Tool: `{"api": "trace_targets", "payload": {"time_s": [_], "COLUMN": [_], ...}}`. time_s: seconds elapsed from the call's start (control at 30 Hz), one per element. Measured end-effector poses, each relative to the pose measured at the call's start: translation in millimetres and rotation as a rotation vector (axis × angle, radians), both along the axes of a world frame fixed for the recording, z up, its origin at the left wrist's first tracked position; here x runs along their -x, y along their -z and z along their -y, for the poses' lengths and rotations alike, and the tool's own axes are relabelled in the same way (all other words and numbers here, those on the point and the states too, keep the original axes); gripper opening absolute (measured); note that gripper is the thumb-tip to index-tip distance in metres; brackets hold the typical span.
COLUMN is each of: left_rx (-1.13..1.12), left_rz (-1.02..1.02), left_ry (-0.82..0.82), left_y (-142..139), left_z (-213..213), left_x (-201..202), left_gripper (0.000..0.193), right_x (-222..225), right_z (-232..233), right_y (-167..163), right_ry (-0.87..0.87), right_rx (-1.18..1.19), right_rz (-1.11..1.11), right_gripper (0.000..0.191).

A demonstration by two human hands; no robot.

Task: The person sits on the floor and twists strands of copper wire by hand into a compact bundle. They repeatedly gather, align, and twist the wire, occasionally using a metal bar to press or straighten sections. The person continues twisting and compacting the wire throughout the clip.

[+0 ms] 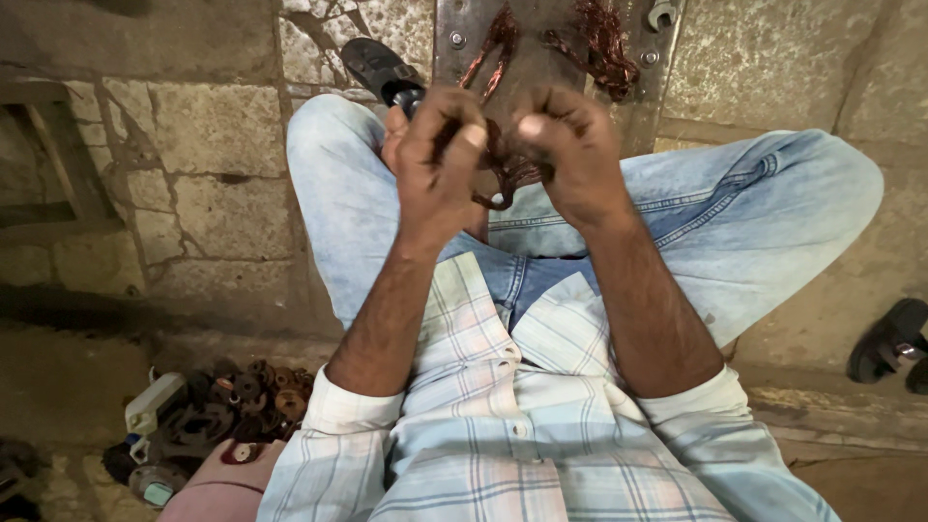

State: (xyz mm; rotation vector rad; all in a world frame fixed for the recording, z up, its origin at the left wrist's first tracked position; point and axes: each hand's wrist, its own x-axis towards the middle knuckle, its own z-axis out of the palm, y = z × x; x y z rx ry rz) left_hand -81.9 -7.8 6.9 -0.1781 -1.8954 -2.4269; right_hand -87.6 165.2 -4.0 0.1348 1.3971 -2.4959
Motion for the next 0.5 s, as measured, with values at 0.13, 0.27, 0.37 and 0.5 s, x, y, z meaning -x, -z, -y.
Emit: {"api": "trace_targets", "payload": {"time_s": [0.13,0.27,0.37,0.5], "left_rx": [-0.402,-0.444,-0.419,-0.389], "left_rz": [0.202,0.155,0.139,0.178], "left_ry": [0.020,0.053,0.044,0.037], "left_y": [-2,-2,-1,-3], "left_z": [0,2,2,2], "left_x": [0,0,0,0], "left_gripper": [0.005,0.009,0.013,0.012], "right_x": [5,4,3,4], "right_z": [-4,-1,-1,-4], "right_y": [-5,-10,-11,-8], "right_ry": [0.024,0.067,0.054,0.054], "right_rx": [0.280,0.168,0.182,0.197], "right_rz": [0.096,0.108,0.096,0.081], "right_gripper": [0.013,0.013,0.012,0.011]}}
